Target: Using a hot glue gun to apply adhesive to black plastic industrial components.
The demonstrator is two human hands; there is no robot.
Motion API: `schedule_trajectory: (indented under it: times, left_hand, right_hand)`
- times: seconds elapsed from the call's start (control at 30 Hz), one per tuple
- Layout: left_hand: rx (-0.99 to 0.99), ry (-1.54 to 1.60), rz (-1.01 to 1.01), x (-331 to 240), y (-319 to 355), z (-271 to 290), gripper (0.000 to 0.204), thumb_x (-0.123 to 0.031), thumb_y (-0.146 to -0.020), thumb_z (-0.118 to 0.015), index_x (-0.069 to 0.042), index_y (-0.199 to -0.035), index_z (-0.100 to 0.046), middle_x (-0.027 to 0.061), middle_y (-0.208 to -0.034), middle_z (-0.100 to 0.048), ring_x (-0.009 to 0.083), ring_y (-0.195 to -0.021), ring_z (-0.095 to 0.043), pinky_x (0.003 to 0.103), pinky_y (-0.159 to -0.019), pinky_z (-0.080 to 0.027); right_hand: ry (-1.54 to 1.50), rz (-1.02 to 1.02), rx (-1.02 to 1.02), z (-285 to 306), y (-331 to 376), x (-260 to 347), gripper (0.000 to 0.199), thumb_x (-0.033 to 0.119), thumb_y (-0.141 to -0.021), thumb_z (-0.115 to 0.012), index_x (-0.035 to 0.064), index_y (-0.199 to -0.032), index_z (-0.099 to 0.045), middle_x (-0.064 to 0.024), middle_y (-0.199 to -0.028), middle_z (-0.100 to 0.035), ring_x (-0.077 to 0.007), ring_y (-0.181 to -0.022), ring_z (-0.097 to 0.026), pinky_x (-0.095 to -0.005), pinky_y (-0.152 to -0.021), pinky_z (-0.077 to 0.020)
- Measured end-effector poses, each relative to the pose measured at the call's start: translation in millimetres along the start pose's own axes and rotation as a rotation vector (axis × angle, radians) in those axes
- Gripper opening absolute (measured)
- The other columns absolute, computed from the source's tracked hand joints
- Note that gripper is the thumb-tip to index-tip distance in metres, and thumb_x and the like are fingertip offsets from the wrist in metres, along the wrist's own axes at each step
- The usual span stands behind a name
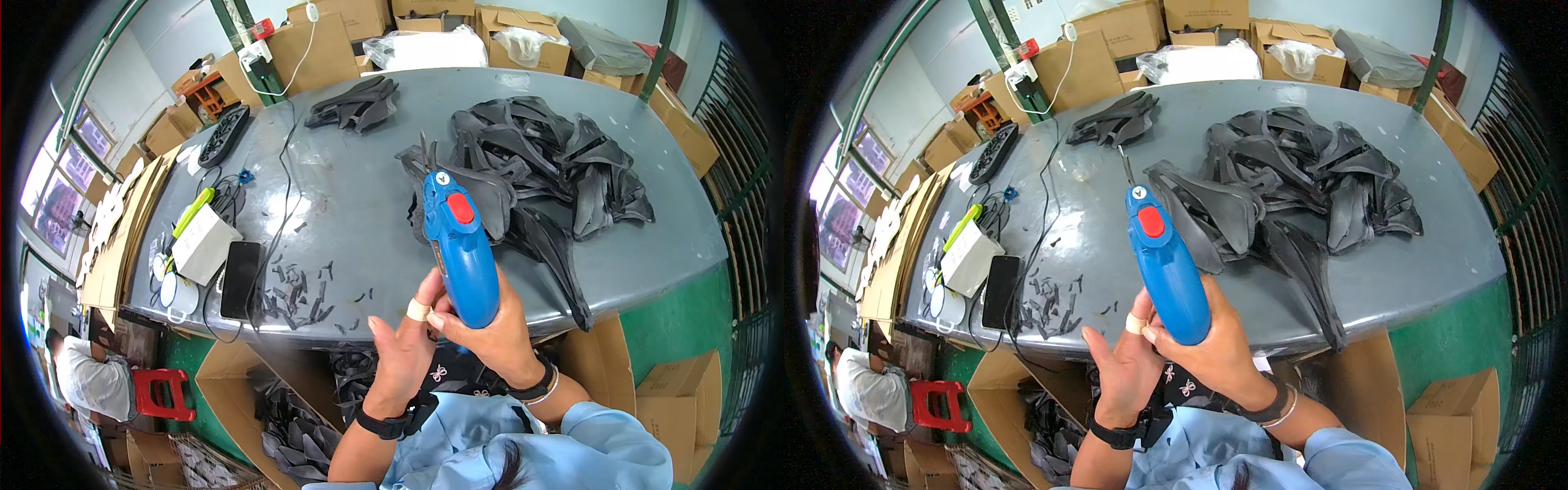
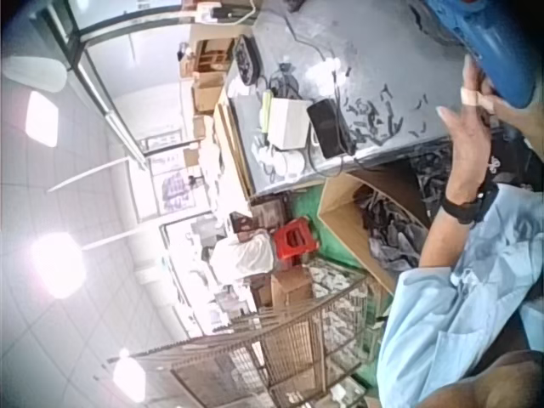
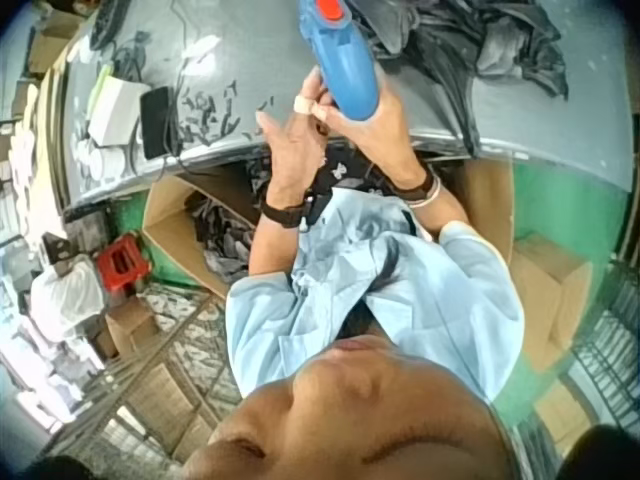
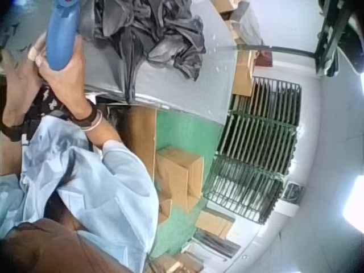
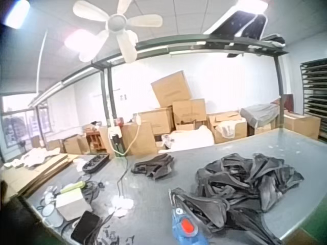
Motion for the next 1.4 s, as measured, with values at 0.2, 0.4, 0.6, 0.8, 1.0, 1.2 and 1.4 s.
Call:
schedule_trajectory:
  times: [0.2, 0.4, 0.6, 0.8, 1.0, 1.2, 1.4]
  left_hand:
    - [-0.032, -0.504, -0.228, 3.7, -3.3, -4.1, 0.099, -0.075, -0.081, -0.021, 0.002, -0.142, -0.012, 0.0152, -0.142, -0.026, 0.0264, -0.129, -0.032, 0.038, -0.103, -0.029]
    - [-0.484, -0.522, -0.175, -17.3, -53.5, 29.9, 0.061, -0.047, -0.096, -0.030, 0.002, -0.131, -0.037, 0.0157, -0.128, -0.045, 0.0237, -0.112, -0.047, 0.037, -0.094, -0.037]
    - [-0.596, -0.978, 0.032, 7.7, -141.9, 92.2, 0.045, -0.032, -0.082, -0.064, 0.002, -0.109, -0.053, 0.0074, -0.094, -0.059, 0.0165, -0.082, -0.054, 0.029, -0.072, -0.043]
    - [-0.594, -0.648, 0.174, -5.4, -118.5, 80.6, 0.028, -0.030, -0.078, -0.068, -0.005, -0.089, -0.059, -0.0009, -0.073, -0.054, 0.0084, -0.066, -0.048, 0.025, -0.054, -0.037]
    - [-0.812, -0.529, -0.130, -26.3, -54.0, 81.6, 0.014, -0.018, -0.084, -0.062, -0.010, -0.081, -0.052, -0.0043, -0.070, -0.049, 0.0045, -0.062, -0.043, 0.021, -0.050, -0.035]
    - [-0.827, -0.370, -0.022, 5.6, 1.0, 88.9, 0.016, -0.014, -0.082, -0.065, -0.007, -0.076, -0.052, -0.0004, -0.075, -0.053, 0.0093, -0.063, -0.049, 0.024, -0.053, -0.041]
    - [-0.630, -1.294, -0.484, -16.0, 12.9, 69.5, 0.016, 0.001, -0.074, -0.065, -0.001, -0.078, -0.050, 0.0092, -0.083, -0.052, 0.0192, -0.064, -0.050, 0.028, -0.061, -0.040]
  right_hand:
    - [0.133, 0.046, -0.001, 6.8, -2.8, -0.1, 0.050, -0.001, -0.073, -0.071, -0.0006, -0.115, -0.044, -0.0086, -0.098, -0.058, -0.0112, -0.080, -0.059, -0.0270, -0.074, -0.0496]
    - [-0.021, -0.016, -0.068, 29.7, 0.5, -1.6, 0.051, 0.003, -0.074, -0.073, 0.0007, -0.114, -0.041, -0.0096, -0.093, -0.062, -0.0128, -0.081, -0.061, -0.0263, -0.073, -0.0506]
    - [-0.071, -0.050, -0.185, 54.3, 14.3, -9.6, 0.057, 0.003, -0.074, -0.073, -0.0004, -0.119, -0.038, -0.0092, -0.086, -0.061, -0.0136, -0.079, -0.062, -0.0259, -0.071, -0.0500]
    - [-0.030, -0.065, -0.235, 66.7, 19.0, -18.8, 0.050, 0.007, -0.069, -0.076, -0.0004, -0.107, -0.044, -0.0084, -0.077, -0.061, -0.0137, -0.071, -0.060, -0.0258, -0.066, -0.0487]
    - [-0.001, -0.087, -0.179, 53.6, 13.8, -26.5, 0.052, 0.011, -0.071, -0.078, 0.0016, -0.110, -0.045, -0.0045, -0.079, -0.058, -0.0096, -0.071, -0.056, -0.0242, -0.066, -0.0469]
    - [0.072, -0.091, -0.114, 39.4, 3.2, -35.1, 0.049, 0.013, -0.071, -0.078, 0.0013, -0.106, -0.046, -0.0052, -0.080, -0.059, -0.0107, -0.074, -0.059, -0.0248, -0.067, -0.0480]
    - [0.063, -0.046, -0.108, 25.6, -7.5, -36.5, 0.046, 0.011, -0.074, -0.075, -0.0014, -0.108, -0.046, -0.0107, -0.088, -0.063, -0.0136, -0.078, -0.062, -0.0271, -0.071, -0.0504]
Point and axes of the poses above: each hand's wrist, its own y-axis away from the middle knuckle, its own z-axis out of the back of the hand, x = y × z, the point moved 4 cm from there along -y, towards the middle knuckle
